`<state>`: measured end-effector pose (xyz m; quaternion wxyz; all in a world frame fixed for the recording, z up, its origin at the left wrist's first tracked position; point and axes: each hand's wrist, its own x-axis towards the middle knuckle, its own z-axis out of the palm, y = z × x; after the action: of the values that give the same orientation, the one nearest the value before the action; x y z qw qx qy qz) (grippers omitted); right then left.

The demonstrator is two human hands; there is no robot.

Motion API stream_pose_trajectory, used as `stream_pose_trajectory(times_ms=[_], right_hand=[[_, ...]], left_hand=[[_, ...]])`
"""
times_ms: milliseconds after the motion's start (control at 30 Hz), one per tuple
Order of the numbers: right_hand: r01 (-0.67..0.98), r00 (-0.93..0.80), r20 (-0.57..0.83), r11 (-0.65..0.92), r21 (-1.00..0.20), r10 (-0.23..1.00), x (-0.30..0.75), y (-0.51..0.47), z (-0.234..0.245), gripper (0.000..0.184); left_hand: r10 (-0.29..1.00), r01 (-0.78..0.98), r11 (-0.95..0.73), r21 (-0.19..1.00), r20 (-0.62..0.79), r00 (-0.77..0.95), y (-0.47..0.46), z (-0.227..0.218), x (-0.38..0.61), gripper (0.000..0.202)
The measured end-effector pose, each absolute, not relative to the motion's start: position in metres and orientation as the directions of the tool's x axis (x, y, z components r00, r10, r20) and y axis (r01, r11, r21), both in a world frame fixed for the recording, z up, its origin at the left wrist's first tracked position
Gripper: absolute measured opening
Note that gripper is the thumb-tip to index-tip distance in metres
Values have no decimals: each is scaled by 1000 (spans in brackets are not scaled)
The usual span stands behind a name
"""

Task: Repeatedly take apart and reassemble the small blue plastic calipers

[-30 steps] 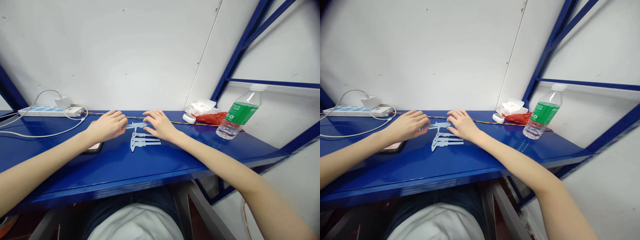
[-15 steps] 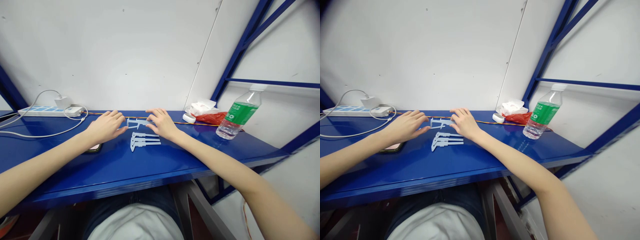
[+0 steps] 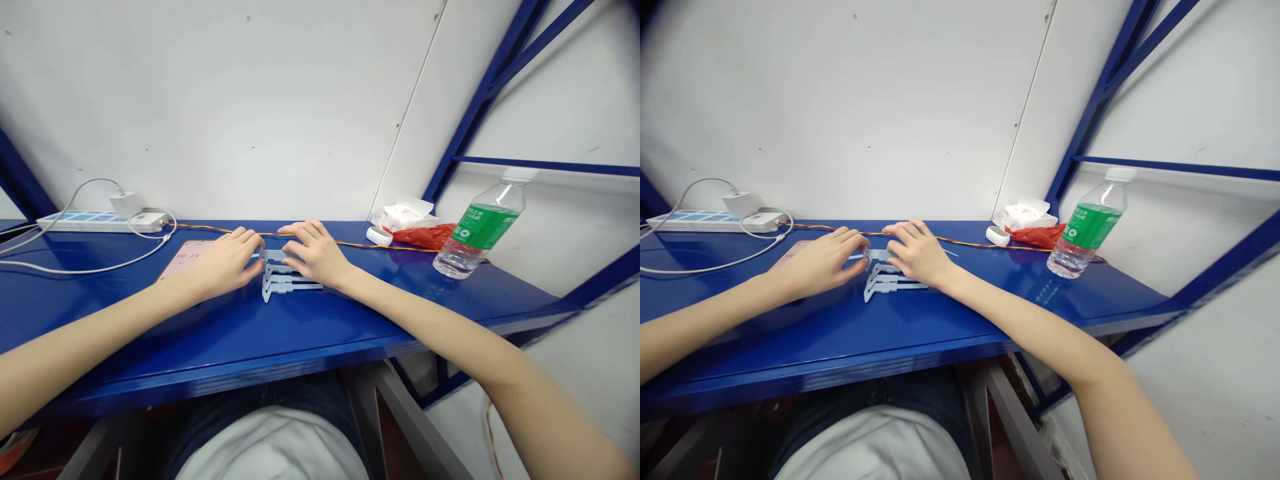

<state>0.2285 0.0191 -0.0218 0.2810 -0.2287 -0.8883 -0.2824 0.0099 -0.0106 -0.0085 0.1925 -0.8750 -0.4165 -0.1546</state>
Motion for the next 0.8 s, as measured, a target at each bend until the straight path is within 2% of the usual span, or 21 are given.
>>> stream_pose_trajectory(times_ms=[167, 267, 367, 467, 567, 700, 800], right_hand=[[541, -757, 615, 739, 401, 220, 226, 17, -25, 16], [526, -763, 618, 736, 426, 187, 224, 16, -27, 19], [528, -764, 616, 735, 425, 192, 223, 15, -25, 20], [544, -759, 604, 746, 384, 242, 224, 15, -22, 18], [592, -722, 626, 732, 337, 295, 229, 19, -21, 16], [667, -636, 683, 702, 251, 360, 237, 27, -22, 14], [672, -612, 687, 715, 192, 391, 237, 28, -23, 12]], left_hand=[[765, 826, -563, 23, 393, 510, -16, -7, 14, 7], [799, 843, -529, 94, 391, 457, -16, -7, 14, 6], [791, 848, -522, 90, 424, 442, -13, -8, 14, 5], [793, 855, -511, 91, 432, 429, -8, -7, 9, 14], [810, 881, -466, 84, 440, 387, -1, -4, -1, 14], [794, 912, -408, -30, 481, 371, 8, -1, -13, 20], [744, 853, -515, -86, 450, 494, 6, -3, -11, 21]])
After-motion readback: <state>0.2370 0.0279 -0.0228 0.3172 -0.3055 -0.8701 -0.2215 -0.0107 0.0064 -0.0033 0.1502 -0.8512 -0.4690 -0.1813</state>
